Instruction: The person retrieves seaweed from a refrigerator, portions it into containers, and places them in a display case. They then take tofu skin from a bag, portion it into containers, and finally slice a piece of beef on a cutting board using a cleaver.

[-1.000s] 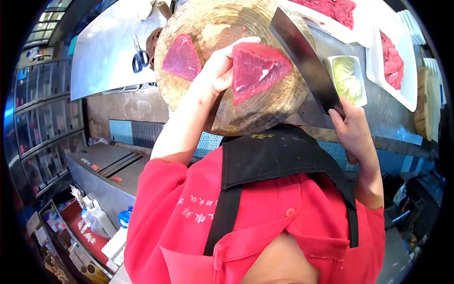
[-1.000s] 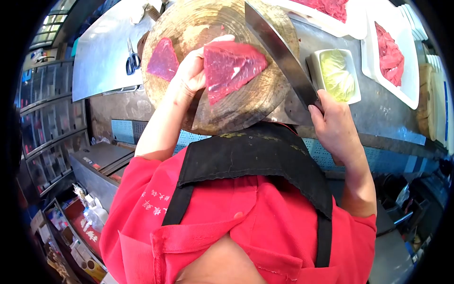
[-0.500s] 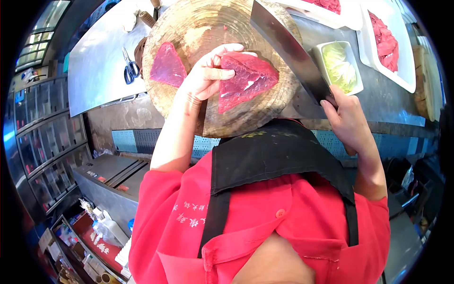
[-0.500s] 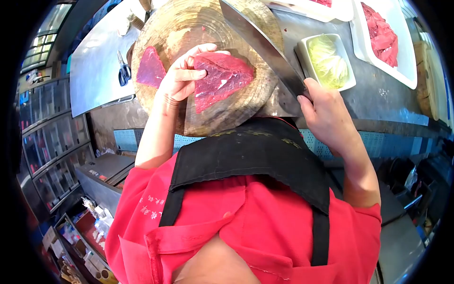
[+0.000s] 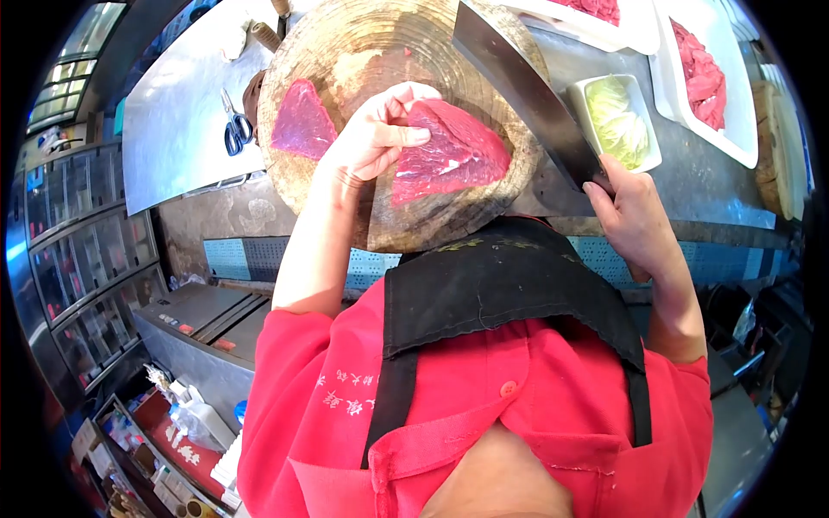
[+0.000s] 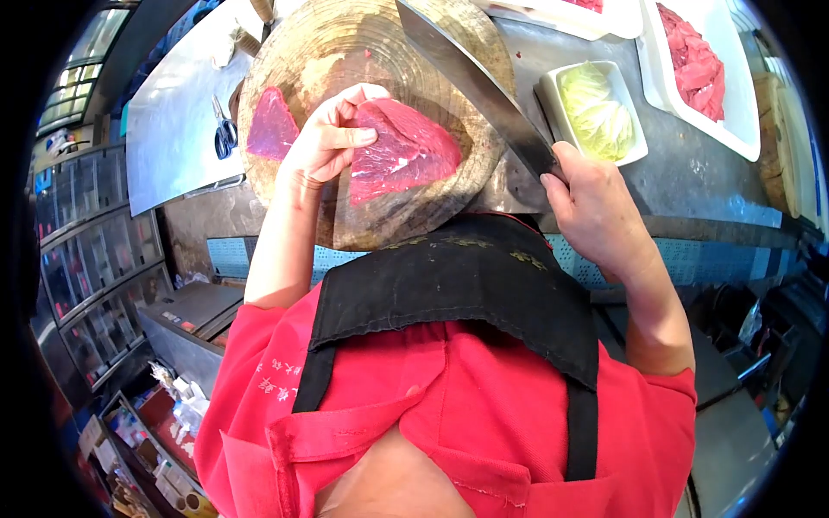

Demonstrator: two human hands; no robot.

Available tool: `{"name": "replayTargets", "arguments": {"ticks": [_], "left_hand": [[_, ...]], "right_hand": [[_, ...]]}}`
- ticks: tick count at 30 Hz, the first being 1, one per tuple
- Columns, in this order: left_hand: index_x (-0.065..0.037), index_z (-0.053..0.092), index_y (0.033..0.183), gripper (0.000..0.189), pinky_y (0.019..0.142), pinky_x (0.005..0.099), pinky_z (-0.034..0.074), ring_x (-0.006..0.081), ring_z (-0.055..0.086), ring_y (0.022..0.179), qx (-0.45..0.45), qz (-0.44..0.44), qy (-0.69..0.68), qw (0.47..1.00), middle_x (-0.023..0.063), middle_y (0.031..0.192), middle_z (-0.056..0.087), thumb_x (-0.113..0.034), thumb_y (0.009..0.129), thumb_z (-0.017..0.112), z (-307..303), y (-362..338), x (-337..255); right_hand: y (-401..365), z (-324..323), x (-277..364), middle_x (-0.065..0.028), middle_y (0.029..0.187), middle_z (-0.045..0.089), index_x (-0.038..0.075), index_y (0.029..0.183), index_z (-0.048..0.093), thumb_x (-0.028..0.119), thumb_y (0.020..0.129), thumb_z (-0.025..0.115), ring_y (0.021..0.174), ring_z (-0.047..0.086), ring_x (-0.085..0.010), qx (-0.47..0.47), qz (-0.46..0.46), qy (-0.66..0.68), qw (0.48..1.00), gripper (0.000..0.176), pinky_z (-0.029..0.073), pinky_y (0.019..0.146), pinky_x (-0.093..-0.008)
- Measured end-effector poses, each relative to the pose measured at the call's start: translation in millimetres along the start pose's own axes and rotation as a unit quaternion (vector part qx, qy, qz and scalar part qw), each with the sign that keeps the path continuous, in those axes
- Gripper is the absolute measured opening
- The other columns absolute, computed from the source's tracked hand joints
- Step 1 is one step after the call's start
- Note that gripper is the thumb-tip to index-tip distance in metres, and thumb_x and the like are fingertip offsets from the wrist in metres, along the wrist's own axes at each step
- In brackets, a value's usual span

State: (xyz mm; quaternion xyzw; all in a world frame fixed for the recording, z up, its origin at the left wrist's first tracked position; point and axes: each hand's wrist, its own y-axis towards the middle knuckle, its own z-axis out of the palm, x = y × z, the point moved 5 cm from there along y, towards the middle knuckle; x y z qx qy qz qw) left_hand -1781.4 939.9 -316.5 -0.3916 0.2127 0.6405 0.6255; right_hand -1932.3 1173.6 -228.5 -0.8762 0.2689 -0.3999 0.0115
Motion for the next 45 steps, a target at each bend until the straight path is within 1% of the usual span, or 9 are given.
{"name": "replayTargets", "arguments": {"ticks": [4,8,14,18,19,20,29,36,45], "left_hand": [[-0.002,0.056,0.117,0.047,0.089,0.0266,0.046,0.015,0.056,0.103,0.022,-0.072,0.165,0.983,0.007,0.112,0.058,0.011,0.073,0.063,21,11,-26],[-0.007,0.058,0.12,0.052,0.099,0.0296,0.036,0.0175,0.051,0.112,0.155,0.052,0.517,0.84,0.0033,0.115,0.057,0.009,0.07,0.065,50,22,-48],[-0.002,0.064,0.103,0.018,0.079,0.0249,0.047,0.012,0.059,0.089,-0.372,0.236,0.508,0.74,0.0048,0.1,0.064,-0.003,0.086,0.06,26,-20,-82],[-0.005,0.061,0.086,0.022,0.081,0.0372,0.042,0.0271,0.054,0.088,-0.373,0.297,0.625,0.618,0.0103,0.086,0.058,-0.017,0.072,0.073,62,-46,-23],[-0.007,0.062,0.092,0.035,0.084,0.0402,0.039,0.0291,0.05,0.095,-0.344,0.306,0.652,0.602,0.0104,0.095,0.056,-0.025,0.067,0.077,73,-47,-6],[-0.009,0.062,0.099,0.047,0.086,0.0438,0.037,0.0313,0.047,0.101,-0.316,0.261,0.668,0.621,0.0124,0.105,0.052,-0.033,0.062,0.08,80,-45,7],[-0.013,0.062,0.104,0.052,0.095,0.0512,0.035,0.0403,0.04,0.114,-0.275,0.24,0.716,0.595,0.0183,0.119,0.046,-0.014,0.052,0.066,64,-39,26],[-0.008,0.062,0.102,0.045,0.093,0.0452,0.038,0.0362,0.046,0.108,-0.178,0.236,0.699,0.651,0.0147,0.11,0.052,-0.014,0.059,0.072,61,-48,-1],[0.0,0.055,0.11,0.047,0.091,0.0539,0.036,0.0388,0.049,0.102,-0.291,0.3,0.719,0.556,0.0197,0.109,0.052,-0.019,0.071,0.07,56,-27,20]], "right_hand": [[0,0,3,-0.0245,0.068,0.05,-0.004,0.079,0.043,0.002,0.081,0.055,0.069,0.05,-0.0451,0.006,0.006,-0.014,1.0,0.013,0.041,0.059,-0.0431],[1,0,2,-0.0238,0.068,0.05,-0.004,0.079,0.043,0.002,0.081,0.055,0.068,0.05,-0.0448,0.005,-0.007,-0.006,1.0,0.013,0.041,0.059,-0.0424],[2,-2,-8,-0.0153,0.06,0.05,-0.007,0.092,0.049,0.001,0.082,0.055,0.048,0.042,-0.0196,-0.001,-0.024,0.0,1.0,0.014,0.039,0.049,-0.0318],[9,-8,-5,-0.0124,0.061,0.052,-0.007,0.099,0.051,0.001,0.082,0.055,0.051,0.044,-0.0163,0.016,-0.002,0.013,1.0,0.019,0.039,0.05,-0.0308],[11,-11,0,-0.0184,0.064,0.052,-0.006,0.094,0.05,0.002,0.081,0.056,0.059,0.048,-0.03,0.036,0.026,0.016,0.999,0.016,0.041,0.056,-0.0354],[12,-12,1,-0.0245,0.068,0.052,-0.006,0.088,0.048,0.003,0.081,0.057,0.068,0.052,-0.0436,0.057,0.054,0.019,0.997,0.014,0.043,0.061,-0.04],[23,-25,6,-0.0269,0.074,0.054,-0.005,0.093,0.051,0.003,0.081,0.056,0.076,0.054,-0.0454,0.086,0.005,-0.023,0.996,0.015,0.043,0.066,-0.0436],[37,-25,21,-0.0243,0.067,0.053,-0.002,0.086,0.049,0.004,0.082,0.055,0.069,0.055,-0.0438,0.07,-0.056,-0.03,0.996,0.009,0.043,0.06,-0.0447],[45,-16,56,-0.0125,0.057,0.052,0.003,0.079,0.047,0.002,0.071,0.055,0.051,0.056,-0.0303,0.113,-0.243,-0.238,0.934,0.012,0.045,0.046,-0.0399]]}}
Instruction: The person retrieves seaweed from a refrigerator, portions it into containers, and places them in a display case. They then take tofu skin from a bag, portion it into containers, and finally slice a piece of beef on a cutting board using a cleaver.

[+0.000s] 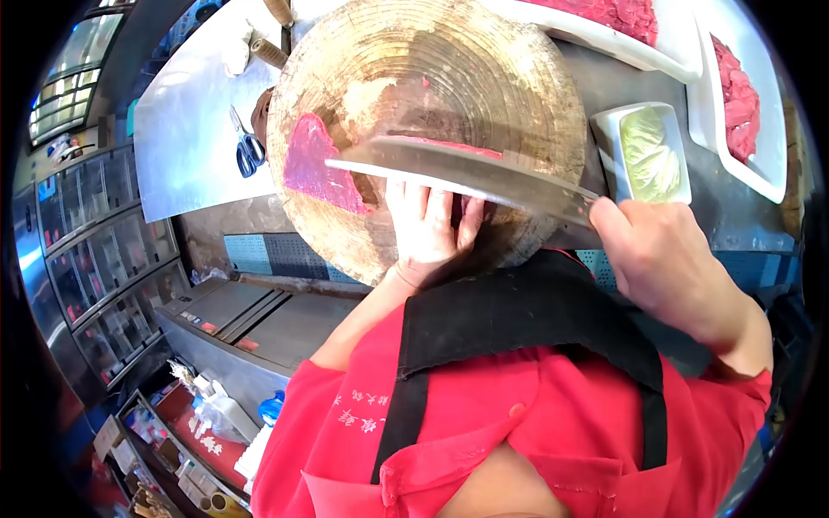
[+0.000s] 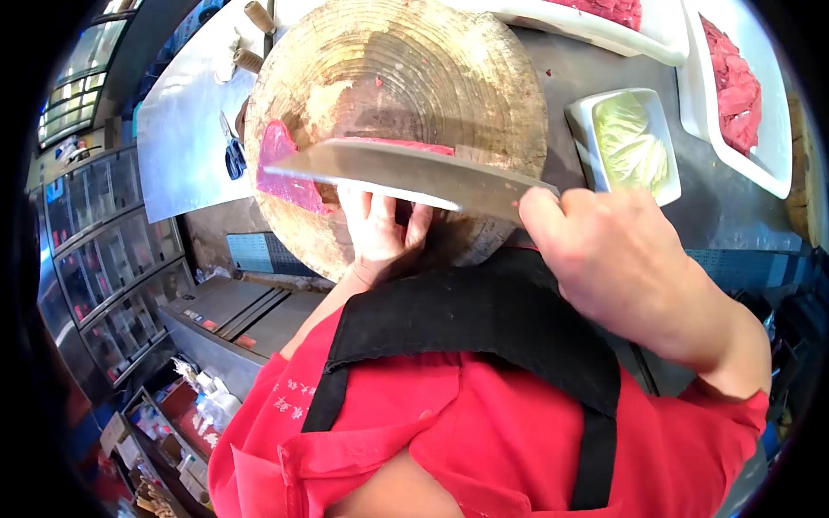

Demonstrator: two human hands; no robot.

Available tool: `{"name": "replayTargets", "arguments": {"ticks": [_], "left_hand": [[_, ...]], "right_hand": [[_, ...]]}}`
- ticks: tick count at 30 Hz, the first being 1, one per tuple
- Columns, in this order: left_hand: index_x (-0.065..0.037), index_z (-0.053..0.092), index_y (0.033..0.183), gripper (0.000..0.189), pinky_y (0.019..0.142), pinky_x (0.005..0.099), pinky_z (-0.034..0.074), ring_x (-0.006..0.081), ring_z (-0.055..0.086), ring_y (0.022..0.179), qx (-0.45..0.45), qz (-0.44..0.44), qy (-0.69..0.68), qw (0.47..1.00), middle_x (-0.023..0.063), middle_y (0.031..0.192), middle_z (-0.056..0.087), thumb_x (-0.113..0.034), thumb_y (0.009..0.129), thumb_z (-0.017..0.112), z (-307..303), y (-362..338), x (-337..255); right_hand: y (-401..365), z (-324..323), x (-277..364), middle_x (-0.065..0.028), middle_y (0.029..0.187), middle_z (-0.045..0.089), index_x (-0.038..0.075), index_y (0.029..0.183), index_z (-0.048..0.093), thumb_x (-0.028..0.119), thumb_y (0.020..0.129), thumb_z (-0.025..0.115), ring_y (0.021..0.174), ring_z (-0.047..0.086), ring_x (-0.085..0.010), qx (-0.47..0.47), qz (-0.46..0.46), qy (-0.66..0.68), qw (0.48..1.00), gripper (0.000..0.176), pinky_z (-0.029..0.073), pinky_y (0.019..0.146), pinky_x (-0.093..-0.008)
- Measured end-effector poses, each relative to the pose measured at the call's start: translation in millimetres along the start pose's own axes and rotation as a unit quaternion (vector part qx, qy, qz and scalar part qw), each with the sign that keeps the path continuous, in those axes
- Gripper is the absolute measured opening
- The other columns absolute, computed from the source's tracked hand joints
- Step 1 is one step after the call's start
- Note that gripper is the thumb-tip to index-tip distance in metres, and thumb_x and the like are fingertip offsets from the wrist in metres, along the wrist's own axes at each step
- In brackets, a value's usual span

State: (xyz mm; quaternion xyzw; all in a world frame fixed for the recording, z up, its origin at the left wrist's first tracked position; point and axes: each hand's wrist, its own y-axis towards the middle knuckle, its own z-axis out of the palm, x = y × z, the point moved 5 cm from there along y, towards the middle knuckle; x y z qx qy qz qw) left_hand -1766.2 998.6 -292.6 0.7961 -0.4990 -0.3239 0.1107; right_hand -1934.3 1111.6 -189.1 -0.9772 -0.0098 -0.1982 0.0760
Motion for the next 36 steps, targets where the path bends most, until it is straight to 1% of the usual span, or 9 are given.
{"name": "replayTargets", "arguments": {"ticks": [6,9,11,12,23,25,31,33,36], "left_hand": [[-0.001,0.055,0.102,0.037,0.088,0.06,0.035,0.0368,0.053,0.097,0.035,-0.016,-0.025,0.999,0.0166,0.103,0.055,-0.019,0.072,0.069,15,-26,10],[-0.004,0.058,0.097,0.031,0.081,0.0529,0.042,0.0329,0.057,0.089,0.066,-0.051,-0.028,0.996,0.0117,0.097,0.059,-0.018,0.072,0.068,14,-27,12],[-0.009,0.062,0.093,0.026,0.071,0.0455,0.046,0.0286,0.06,0.081,0.202,-0.144,-0.146,0.958,0.0071,0.09,0.061,-0.017,0.07,0.069,18,-21,13],[-0.012,0.064,0.091,0.023,0.068,0.0422,0.047,0.0268,0.061,0.078,0.14,-0.084,-0.08,0.983,0.0063,0.089,0.062,-0.016,0.069,0.069,11,-11,7],[-0.011,0.065,0.095,0.031,0.079,0.0451,0.046,0.0272,0.061,0.086,0.035,-0.141,-0.057,0.988,0.0072,0.095,0.063,-0.019,0.066,0.07,12,-2,16],[-0.011,0.065,0.096,0.032,0.081,0.0458,0.045,0.0272,0.061,0.088,0.016,-0.132,-0.045,0.99,0.0071,0.096,0.063,-0.02,0.065,0.07,7,3,14],[-0.009,0.065,0.095,0.031,0.086,0.0491,0.042,0.033,0.055,0.095,-0.02,-0.081,-0.047,0.995,0.0091,0.098,0.058,-0.012,0.064,0.07,1,5,9],[-0.007,0.062,0.098,0.037,0.086,0.0482,0.042,0.0347,0.052,0.096,-0.009,-0.087,-0.052,0.995,0.0117,0.098,0.056,-0.01,0.062,0.07,1,4,10],[-0.003,0.061,0.099,0.043,0.083,0.0443,0.041,0.0328,0.054,0.091,-0.028,-0.068,-0.071,0.995,0.0135,0.096,0.056,-0.012,0.059,0.074,1,5,11]], "right_hand": [[-3,-8,3,-0.0057,0.059,0.048,0.0,0.083,0.052,0.007,0.075,0.058,0.05,0.055,-0.0208,0.061,0.002,-0.056,0.997,0.013,0.039,0.04,-0.0321],[-1,-8,-1,-0.0061,0.059,0.047,0.0,0.082,0.052,0.008,0.076,0.058,0.05,0.055,-0.0209,0.082,0.007,-0.064,0.995,0.012,0.039,0.04,-0.0325],[8,-4,-2,-0.0063,0.058,0.047,0.0,0.079,0.05,0.007,0.077,0.058,0.049,0.054,-0.0209,0.09,0.001,-0.065,0.994,0.011,0.039,0.04,-0.0326],[14,-3,-2,-0.0065,0.058,0.047,0.0,0.078,0.05,0.008,0.077,0.058,0.048,0.054,-0.0209,0.096,-0.006,-0.07,0.993,0.011,0.039,0.04,-0.0327],[59,4,-2,-0.009,0.058,0.049,0.001,0.075,0.046,0.005,0.074,0.053,0.048,0.055,-0.0241,0.197,-0.006,-0.008,0.98,0.009,0.041,0.041,-0.0348],[82,20,1,-0.0175,0.068,0.054,-0.002,0.082,0.044,-0.003,0.066,0.054,0.059,0.057,-0.0347,0.238,0.006,0.088,0.967,0.018,0.043,0.049,-0.0419],[92,31,20,-0.0169,0.06,0.055,-0.002,0.079,0.042,-0.002,0.069,0.054,0.059,0.06,-0.0348,0.08,-0.062,0.112,0.989,0.015,0.048,0.051,-0.0403],[61,30,4,-0.0176,0.06,0.054,-0.001,0.078,0.043,-0.004,0.066,0.055,0.06,0.06,-0.0352,0.165,0.009,0.034,0.986,0.017,0.047,0.052,-0.0417],[24,19,-27,-0.0204,0.064,0.054,-0.001,0.085,0.044,-0.003,0.077,0.056,0.064,0.057,-0.041,0.157,0.091,0.05,0.982,0.014,0.044,0.055,-0.0445]]}}
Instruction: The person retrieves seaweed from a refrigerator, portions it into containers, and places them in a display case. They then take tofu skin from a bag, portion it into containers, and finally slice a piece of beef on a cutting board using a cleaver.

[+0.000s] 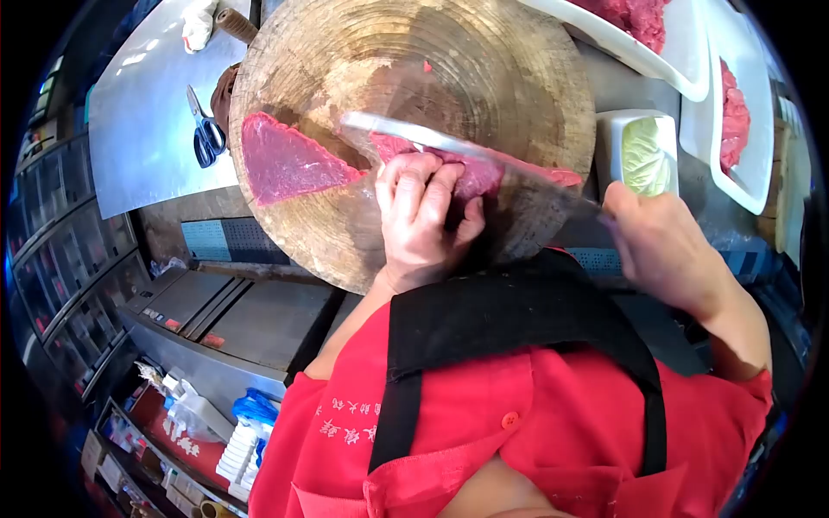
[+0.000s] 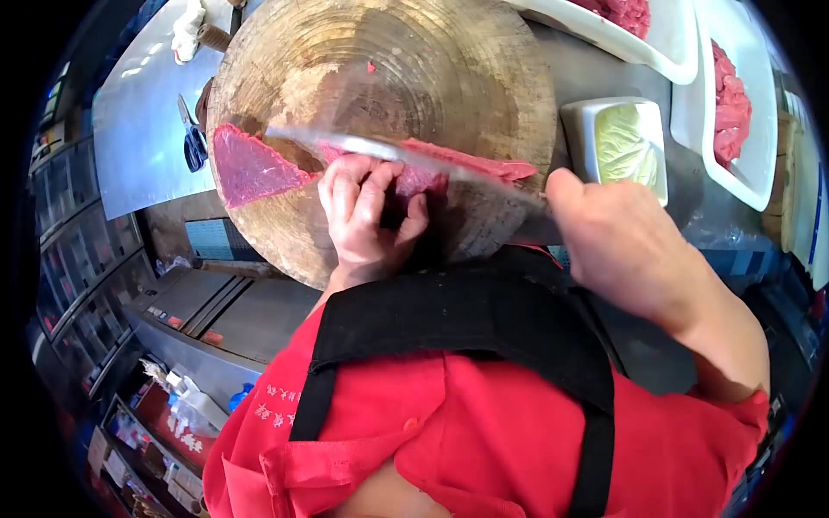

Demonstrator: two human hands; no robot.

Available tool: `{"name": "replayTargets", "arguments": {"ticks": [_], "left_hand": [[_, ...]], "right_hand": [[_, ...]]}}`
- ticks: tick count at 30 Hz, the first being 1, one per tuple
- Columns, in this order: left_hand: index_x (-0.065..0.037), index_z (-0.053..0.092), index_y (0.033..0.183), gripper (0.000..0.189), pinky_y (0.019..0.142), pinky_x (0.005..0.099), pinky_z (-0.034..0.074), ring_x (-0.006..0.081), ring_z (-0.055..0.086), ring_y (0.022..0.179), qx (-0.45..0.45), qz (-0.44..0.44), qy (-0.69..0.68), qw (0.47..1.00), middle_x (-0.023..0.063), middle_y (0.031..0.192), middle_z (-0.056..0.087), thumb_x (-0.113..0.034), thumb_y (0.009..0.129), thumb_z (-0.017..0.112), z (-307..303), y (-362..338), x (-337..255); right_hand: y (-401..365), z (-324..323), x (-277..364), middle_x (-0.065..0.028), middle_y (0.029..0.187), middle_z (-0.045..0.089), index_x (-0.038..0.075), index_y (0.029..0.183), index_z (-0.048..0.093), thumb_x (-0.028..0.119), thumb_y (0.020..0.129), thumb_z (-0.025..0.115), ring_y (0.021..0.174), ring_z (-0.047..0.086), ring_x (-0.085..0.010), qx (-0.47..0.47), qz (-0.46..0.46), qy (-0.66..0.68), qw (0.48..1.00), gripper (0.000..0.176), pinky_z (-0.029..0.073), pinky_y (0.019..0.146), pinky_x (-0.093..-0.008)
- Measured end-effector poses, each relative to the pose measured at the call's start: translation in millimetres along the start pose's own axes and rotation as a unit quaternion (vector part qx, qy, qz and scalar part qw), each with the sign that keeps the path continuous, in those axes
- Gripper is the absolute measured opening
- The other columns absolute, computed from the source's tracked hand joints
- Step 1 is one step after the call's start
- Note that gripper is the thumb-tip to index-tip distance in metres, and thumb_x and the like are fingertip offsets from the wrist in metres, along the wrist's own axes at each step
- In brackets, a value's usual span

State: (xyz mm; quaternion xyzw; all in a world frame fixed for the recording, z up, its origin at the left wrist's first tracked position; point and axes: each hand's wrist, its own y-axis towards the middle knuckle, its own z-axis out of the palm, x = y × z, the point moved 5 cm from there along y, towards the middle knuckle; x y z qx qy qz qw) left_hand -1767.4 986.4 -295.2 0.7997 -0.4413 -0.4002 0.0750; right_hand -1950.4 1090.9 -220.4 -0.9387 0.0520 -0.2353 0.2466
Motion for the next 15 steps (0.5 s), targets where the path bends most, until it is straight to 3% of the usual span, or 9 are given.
{"name": "replayTargets", "arguments": {"ticks": [1,3,11,13,15], "left_hand": [[-0.003,0.062,0.096,0.042,0.083,0.0424,0.042,0.0325,0.053,0.091,0.01,-0.002,0.013,1.0,0.0133,0.095,0.056,-0.012,0.057,0.075,-1,-1,0],[-0.002,0.063,0.097,0.042,0.083,0.0415,0.042,0.0324,0.053,0.091,0.001,0.017,0.007,1.0,0.0138,0.096,0.055,-0.01,0.057,0.076,-3,1,-1],[-0.004,0.06,0.102,0.046,0.082,0.0442,0.042,0.0332,0.051,0.093,-0.034,0.028,-0.035,0.998,0.0156,0.1,0.053,-0.008,0.06,0.077,-4,0,-1],[-0.004,0.06,0.101,0.045,0.081,0.0445,0.041,0.0331,0.051,0.093,-0.011,0.07,0.001,0.997,0.0144,0.1,0.053,-0.007,0.059,0.077,-4,0,-3],[-0.006,0.06,0.099,0.045,0.082,0.0468,0.04,0.0341,0.052,0.091,-0.012,0.023,-0.034,0.999,0.0118,0.098,0.055,-0.006,0.057,0.076,3,-12,5]], "right_hand": [[-6,-1,-5,-0.0219,0.065,0.053,-0.001,0.086,0.044,0.001,0.083,0.056,0.065,0.055,-0.0427,-0.043,0.004,0.019,0.999,0.012,0.042,0.055,-0.0447],[-3,-4,-13,-0.0222,0.064,0.052,-0.001,0.085,0.043,0.0,0.082,0.057,0.064,0.055,-0.0429,-0.137,0.031,0.059,0.988,0.014,0.041,0.054,-0.0454],[-23,-11,19,-0.0197,0.062,0.051,0.0,0.083,0.044,-0.003,0.08,0.058,0.059,0.054,-0.0404,-0.089,-0.04,0.046,0.994,0.015,0.041,0.052,-0.044],[-31,-9,21,-0.0183,0.062,0.051,0.0,0.079,0.044,-0.004,0.076,0.058,0.058,0.053,-0.0389,-0.064,-0.043,0.021,0.997,0.015,0.041,0.051,-0.0432],[-36,-12,25,-0.0165,0.062,0.051,0.0,0.077,0.044,-0.006,0.072,0.057,0.056,0.053,-0.0366,-0.068,-0.049,0.008,0.996,0.015,0.041,0.049,-0.0421]]}}
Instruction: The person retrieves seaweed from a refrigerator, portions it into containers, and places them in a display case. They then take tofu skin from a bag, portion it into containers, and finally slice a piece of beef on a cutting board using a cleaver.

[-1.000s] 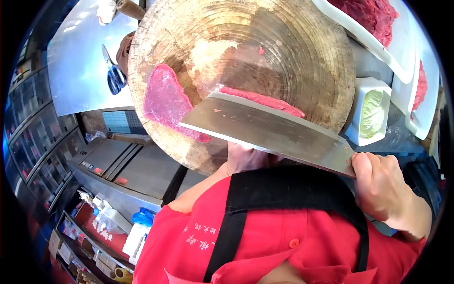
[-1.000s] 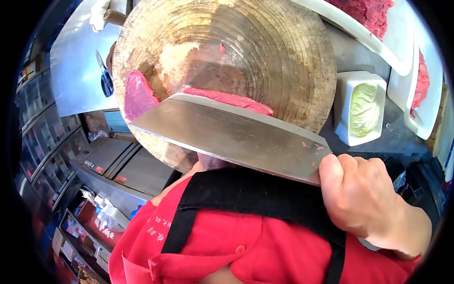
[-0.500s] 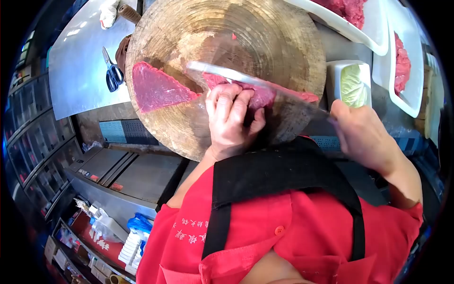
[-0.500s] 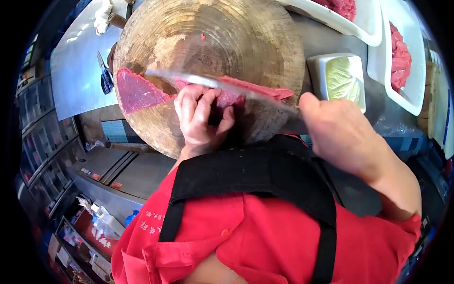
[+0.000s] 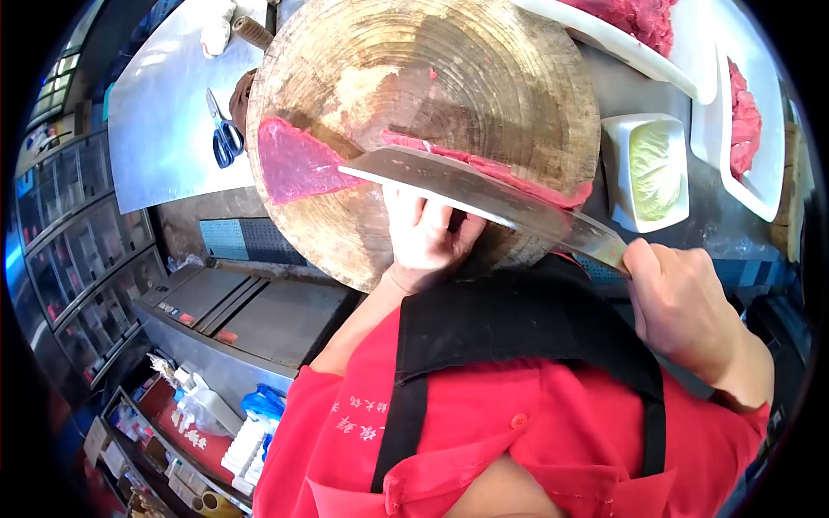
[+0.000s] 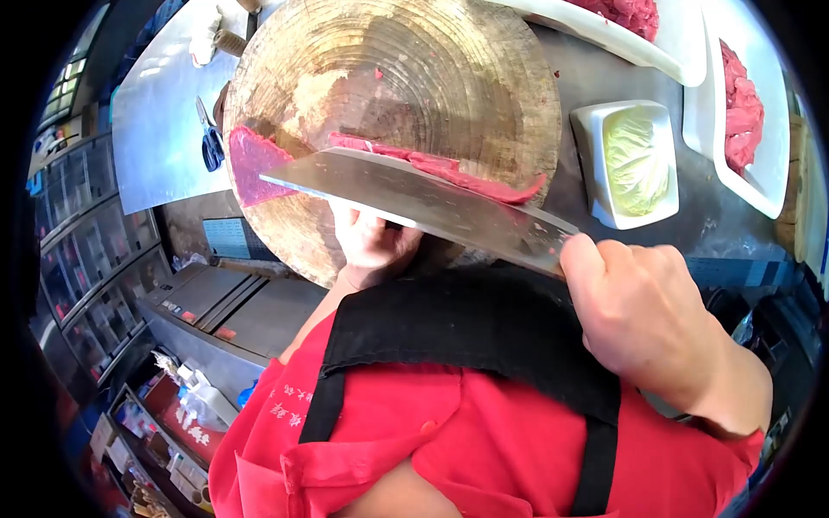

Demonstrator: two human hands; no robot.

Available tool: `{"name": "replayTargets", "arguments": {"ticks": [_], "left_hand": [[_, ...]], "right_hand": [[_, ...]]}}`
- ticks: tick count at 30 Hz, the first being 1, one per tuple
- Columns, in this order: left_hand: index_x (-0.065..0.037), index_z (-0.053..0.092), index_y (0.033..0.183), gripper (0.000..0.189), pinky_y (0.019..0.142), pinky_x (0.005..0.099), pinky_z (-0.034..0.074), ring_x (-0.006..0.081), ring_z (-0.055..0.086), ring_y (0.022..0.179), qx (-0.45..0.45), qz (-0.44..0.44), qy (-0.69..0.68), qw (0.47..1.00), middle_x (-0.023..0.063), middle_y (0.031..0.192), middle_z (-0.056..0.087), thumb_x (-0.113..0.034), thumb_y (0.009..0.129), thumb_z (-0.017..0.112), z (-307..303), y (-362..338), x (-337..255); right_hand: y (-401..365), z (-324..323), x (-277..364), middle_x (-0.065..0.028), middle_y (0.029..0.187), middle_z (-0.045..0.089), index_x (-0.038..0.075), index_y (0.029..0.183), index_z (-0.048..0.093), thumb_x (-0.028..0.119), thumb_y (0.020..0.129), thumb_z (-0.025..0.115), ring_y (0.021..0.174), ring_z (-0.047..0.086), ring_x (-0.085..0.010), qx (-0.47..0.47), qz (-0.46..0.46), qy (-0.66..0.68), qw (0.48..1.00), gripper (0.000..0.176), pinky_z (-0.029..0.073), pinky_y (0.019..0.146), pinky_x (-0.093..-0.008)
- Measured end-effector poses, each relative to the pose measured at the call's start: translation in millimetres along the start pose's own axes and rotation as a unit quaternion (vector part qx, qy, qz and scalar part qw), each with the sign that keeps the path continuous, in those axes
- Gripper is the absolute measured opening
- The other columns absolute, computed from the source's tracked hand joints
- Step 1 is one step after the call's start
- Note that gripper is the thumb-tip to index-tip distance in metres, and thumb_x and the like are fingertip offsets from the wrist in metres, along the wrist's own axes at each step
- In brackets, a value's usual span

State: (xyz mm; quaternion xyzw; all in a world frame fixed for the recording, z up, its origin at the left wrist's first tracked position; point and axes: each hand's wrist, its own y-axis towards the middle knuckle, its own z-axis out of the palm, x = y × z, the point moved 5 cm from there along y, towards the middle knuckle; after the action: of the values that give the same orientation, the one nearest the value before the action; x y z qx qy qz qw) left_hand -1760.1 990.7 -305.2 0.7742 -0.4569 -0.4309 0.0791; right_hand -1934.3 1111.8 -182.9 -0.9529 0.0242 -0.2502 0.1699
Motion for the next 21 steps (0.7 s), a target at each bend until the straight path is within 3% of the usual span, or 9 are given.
{"name": "replayTargets", "arguments": {"ticks": [3,10,18,21], "left_hand": [[-0.005,0.06,0.098,0.043,0.082,0.0473,0.04,0.0348,0.051,0.091,0.033,-0.033,-0.025,0.999,0.011,0.098,0.055,-0.007,0.058,0.076,3,-5,7],[-0.005,0.062,0.096,0.04,0.081,0.0467,0.042,0.0344,0.053,0.091,0.045,-0.073,-0.023,0.996,0.0115,0.099,0.056,-0.005,0.058,0.073,4,2,4],[-0.005,0.064,0.095,0.037,0.08,0.046,0.045,0.0339,0.055,0.091,0.023,-0.078,0.013,0.997,0.0121,0.099,0.058,-0.003,0.059,0.071,1,12,2],[-0.004,0.065,0.094,0.036,0.08,0.0457,0.045,0.0337,0.056,0.091,0.021,-0.065,0.027,0.997,0.0123,0.099,0.058,-0.003,0.059,0.07,-4,16,-2]], "right_hand": [[-1,-3,-2,-0.0098,0.057,0.05,0.002,0.076,0.047,0.001,0.071,0.055,0.05,0.056,-0.0279,0.008,-0.006,-0.069,0.998,0.009,0.042,0.041,-0.0378],[24,0,-1,-0.0092,0.057,0.05,0.001,0.076,0.047,0.006,0.076,0.057,0.048,0.056,-0.0256,0.029,-0.02,-0.086,0.996,0.011,0.043,0.041,-0.0363],[54,3,4,-0.0125,0.057,0.053,-0.001,0.076,0.045,0.002,0.075,0.053,0.048,0.057,-0.0293,0.084,-0.043,-0.044,0.995,0.008,0.044,0.042,-0.0378],[82,20,6,-0.0178,0.064,0.053,0.0,0.08,0.042,-0.005,0.066,0.055,0.057,0.055,-0.0373,0.096,-0.032,0.031,0.994,0.019,0.044,0.052,-0.0437]]}}
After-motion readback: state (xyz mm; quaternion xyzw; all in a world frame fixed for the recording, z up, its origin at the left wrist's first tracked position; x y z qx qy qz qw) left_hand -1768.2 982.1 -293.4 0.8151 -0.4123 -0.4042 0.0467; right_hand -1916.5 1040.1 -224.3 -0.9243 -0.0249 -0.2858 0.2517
